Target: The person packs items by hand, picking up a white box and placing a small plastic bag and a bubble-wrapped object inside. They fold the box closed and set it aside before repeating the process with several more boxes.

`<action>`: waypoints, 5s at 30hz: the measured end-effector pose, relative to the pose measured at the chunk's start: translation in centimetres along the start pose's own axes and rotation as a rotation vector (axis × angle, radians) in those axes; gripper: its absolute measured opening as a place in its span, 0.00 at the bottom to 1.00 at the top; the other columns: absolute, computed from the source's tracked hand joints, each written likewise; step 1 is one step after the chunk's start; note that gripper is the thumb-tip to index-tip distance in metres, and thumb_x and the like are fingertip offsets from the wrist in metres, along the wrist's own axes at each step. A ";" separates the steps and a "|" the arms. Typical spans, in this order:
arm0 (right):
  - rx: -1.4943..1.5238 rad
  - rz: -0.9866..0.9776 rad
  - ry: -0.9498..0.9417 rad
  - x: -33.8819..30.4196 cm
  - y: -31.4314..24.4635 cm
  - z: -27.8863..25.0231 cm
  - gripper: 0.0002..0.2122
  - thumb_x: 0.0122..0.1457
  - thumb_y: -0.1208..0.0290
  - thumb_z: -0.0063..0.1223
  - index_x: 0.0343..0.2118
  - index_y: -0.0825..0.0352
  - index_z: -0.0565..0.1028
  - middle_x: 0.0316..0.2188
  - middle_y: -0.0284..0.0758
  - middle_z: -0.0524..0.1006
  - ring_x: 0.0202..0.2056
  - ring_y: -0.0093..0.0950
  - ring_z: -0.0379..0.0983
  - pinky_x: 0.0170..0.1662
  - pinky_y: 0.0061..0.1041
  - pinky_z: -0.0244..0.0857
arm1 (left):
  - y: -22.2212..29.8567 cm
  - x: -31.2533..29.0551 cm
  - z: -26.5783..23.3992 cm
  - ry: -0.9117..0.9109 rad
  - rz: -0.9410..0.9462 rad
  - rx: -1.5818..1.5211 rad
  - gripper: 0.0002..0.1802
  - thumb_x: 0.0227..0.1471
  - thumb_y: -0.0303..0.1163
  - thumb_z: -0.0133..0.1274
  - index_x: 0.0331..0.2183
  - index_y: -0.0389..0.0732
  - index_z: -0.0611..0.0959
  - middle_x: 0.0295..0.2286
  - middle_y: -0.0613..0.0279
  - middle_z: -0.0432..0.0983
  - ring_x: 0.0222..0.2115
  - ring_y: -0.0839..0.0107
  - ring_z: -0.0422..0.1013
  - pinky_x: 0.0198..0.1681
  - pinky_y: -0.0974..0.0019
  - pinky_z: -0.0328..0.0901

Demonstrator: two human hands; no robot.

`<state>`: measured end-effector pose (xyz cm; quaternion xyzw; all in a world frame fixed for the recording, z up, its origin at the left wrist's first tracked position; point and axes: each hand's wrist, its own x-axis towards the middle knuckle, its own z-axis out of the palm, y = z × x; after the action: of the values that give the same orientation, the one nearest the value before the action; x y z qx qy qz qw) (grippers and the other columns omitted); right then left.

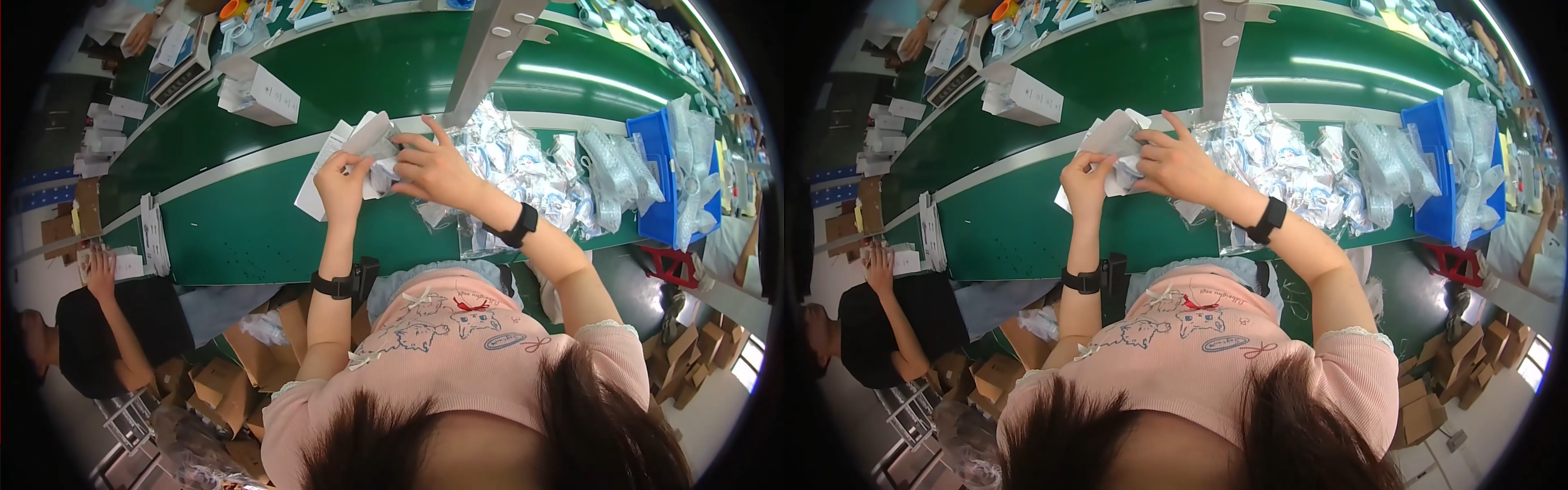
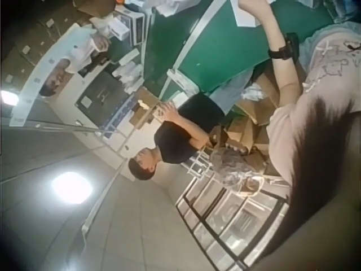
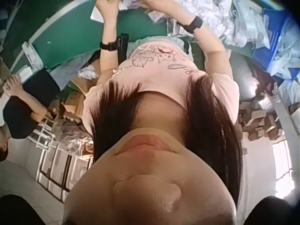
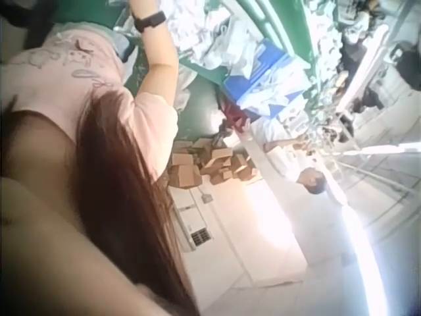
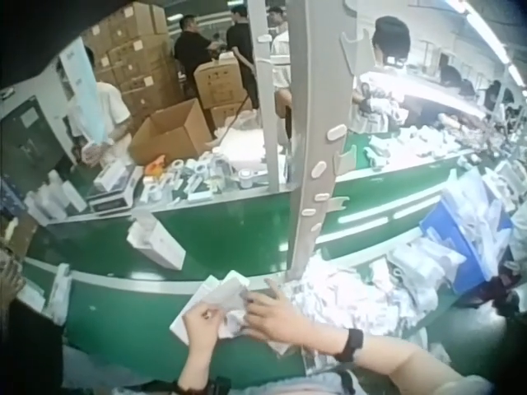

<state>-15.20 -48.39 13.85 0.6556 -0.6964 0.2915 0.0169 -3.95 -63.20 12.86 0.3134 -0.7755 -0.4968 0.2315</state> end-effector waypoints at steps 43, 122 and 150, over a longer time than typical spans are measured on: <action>-0.828 1.283 -0.288 -24.4 21.5 -10.3 0.31 0.39 0.69 0.58 0.50 0.55 0.61 0.40 0.38 0.69 0.40 0.38 0.67 0.39 0.43 0.61 | -0.6 -0.9 3.6 -0.369 0.227 0.213 0.43 0.23 0.24 0.62 0.47 0.41 0.62 0.44 0.55 0.57 0.45 0.60 0.59 0.47 0.63 0.57; 0.549 -0.015 0.402 0.7 0.5 -1.0 0.08 0.41 0.78 0.53 0.28 0.69 0.71 0.28 0.37 0.71 0.31 0.34 0.68 0.34 0.26 0.63 | 0.4 -1.1 0.9 -0.053 0.070 0.128 0.07 0.29 0.21 0.57 0.18 0.31 0.76 0.27 0.52 0.75 0.30 0.58 0.72 0.34 0.70 0.64; 0.581 0.224 0.162 -3.3 1.2 2.6 0.36 0.36 0.68 0.63 0.51 0.66 0.58 0.51 0.41 0.59 0.54 0.34 0.54 0.58 0.33 0.42 | -2.2 0.8 -0.2 -0.286 0.017 -0.054 0.06 0.37 0.25 0.56 0.23 0.35 0.76 0.22 0.67 0.71 0.22 0.78 0.64 0.25 0.76 0.57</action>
<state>-14.92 -46.53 9.90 0.5271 -0.6482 0.5293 -0.1478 -3.83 -64.61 11.01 0.2265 -0.7895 -0.5551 0.1310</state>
